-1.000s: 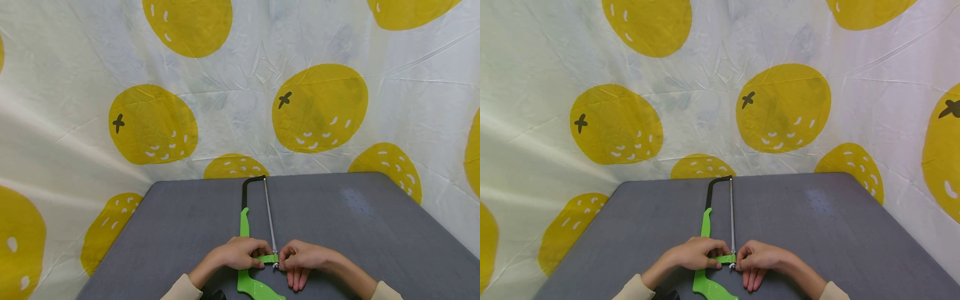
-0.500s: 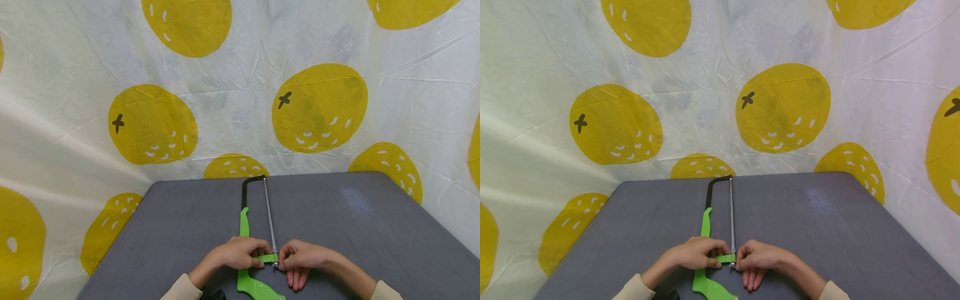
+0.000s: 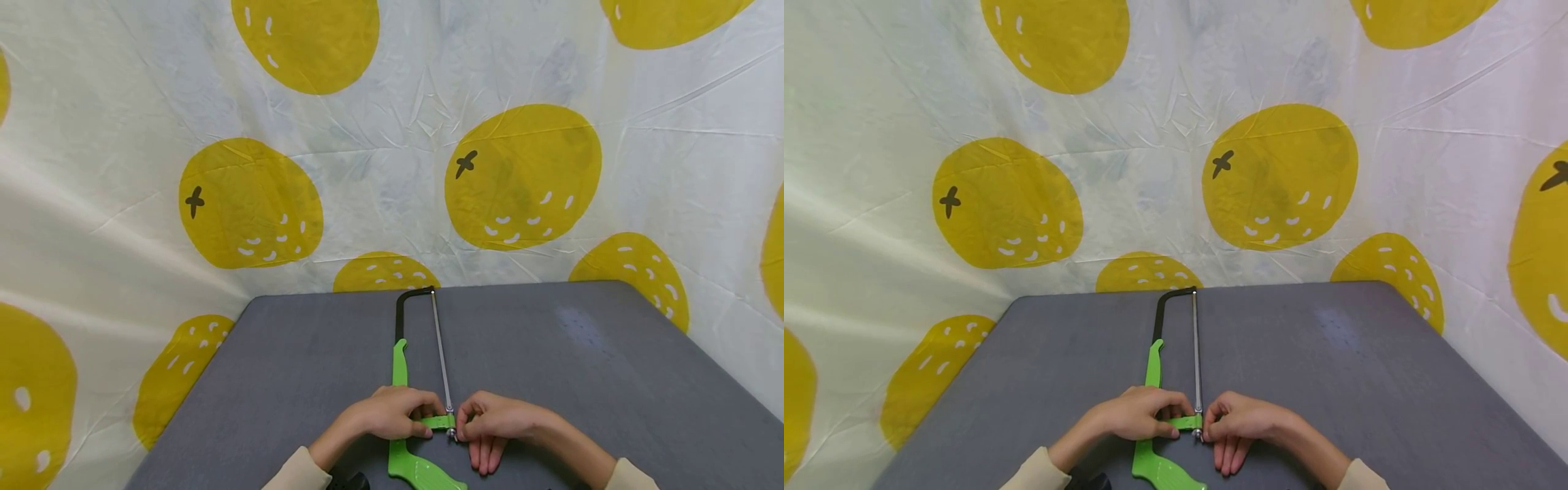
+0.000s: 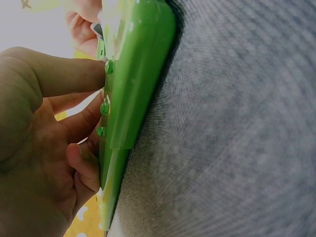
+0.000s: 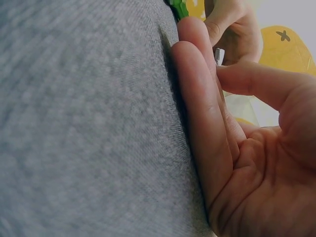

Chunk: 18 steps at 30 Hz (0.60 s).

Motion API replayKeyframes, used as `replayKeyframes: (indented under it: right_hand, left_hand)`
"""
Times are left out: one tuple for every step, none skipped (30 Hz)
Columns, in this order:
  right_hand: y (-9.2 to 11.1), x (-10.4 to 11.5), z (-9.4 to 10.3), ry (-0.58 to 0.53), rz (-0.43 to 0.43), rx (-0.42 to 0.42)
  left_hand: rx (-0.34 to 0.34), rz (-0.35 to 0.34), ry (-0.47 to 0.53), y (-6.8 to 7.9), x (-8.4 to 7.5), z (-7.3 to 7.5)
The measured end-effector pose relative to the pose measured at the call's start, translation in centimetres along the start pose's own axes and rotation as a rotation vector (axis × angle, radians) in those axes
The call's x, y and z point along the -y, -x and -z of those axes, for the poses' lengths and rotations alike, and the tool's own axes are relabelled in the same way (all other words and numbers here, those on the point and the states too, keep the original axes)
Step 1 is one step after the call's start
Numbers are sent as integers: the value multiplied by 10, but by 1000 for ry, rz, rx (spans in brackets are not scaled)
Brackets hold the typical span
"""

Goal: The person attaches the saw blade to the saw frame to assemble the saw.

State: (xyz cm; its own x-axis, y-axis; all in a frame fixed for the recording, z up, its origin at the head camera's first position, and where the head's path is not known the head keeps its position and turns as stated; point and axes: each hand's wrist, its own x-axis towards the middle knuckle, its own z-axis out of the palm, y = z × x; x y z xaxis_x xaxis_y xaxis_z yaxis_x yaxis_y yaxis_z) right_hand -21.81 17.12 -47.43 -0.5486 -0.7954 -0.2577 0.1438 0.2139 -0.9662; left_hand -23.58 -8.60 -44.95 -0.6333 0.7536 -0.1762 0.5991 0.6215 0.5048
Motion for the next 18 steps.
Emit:
replayKeyframes:
  right_hand:
    - [0, 0, 0, 0, 0, 2]
    - [0, 0, 0, -1, -2, 4]
    - [0, 1, 0, -2, -4, 6]
    - [1, 1, 0, -2, -8, 8]
    - [1, 2, 0, 0, -11, 9]
    - [1, 2, 0, 2, -15, 9]
    - [1, 2, 0, 6, -18, 8]
    - [2, 3, 0, 10, -22, 6]
    - [2, 3, 0, 12, -26, 4]
    - [2, 3, 0, 14, -29, 0]
    - [2, 3, 0, 16, -30, -4]
    - [2, 3, 0, 16, -32, -9]
    - [2, 3, 0, 15, -34, -12]
    - [2, 3, 0, 13, -37, -16]
    - [2, 3, 0, 10, -39, -19]
    - [2, 3, 0, 9, -39, -24]
    - [1, 3, 0, 6, -39, -27]
    - [1, 3, 0, 2, -41, -29]
  left_hand:
    - [-1, 1, -2, 0, 0, 0]
    - [-1, 1, -3, 0, 0, 0]
    - [-1, 3, -3, 0, 0, 0]
    - [-1, 3, -3, 0, 0, 0]
    - [0, 4, -4, 0, 0, 0]
    - [0, 4, -4, 0, 0, 0]
    - [1, 4, -2, 0, 0, 0]
    - [2, 3, -1, 0, 0, 0]
    - [2, 2, 0, 0, 0, 0]
    - [1, 0, -2, 0, 0, -1]
    - [1, -3, -2, 0, 1, -1]
    - [0, -4, -2, 0, 1, -1]
    - [0, -6, -3, 0, 1, -1]
    - [-2, -8, -5, -1, 2, -2]
    - [-3, -10, -6, -1, 2, -2]
    - [-4, -11, -6, -1, 2, -2]
    - [-5, -11, -5, -1, 2, -2]
    - [-6, -11, -4, -1, 2, -2]
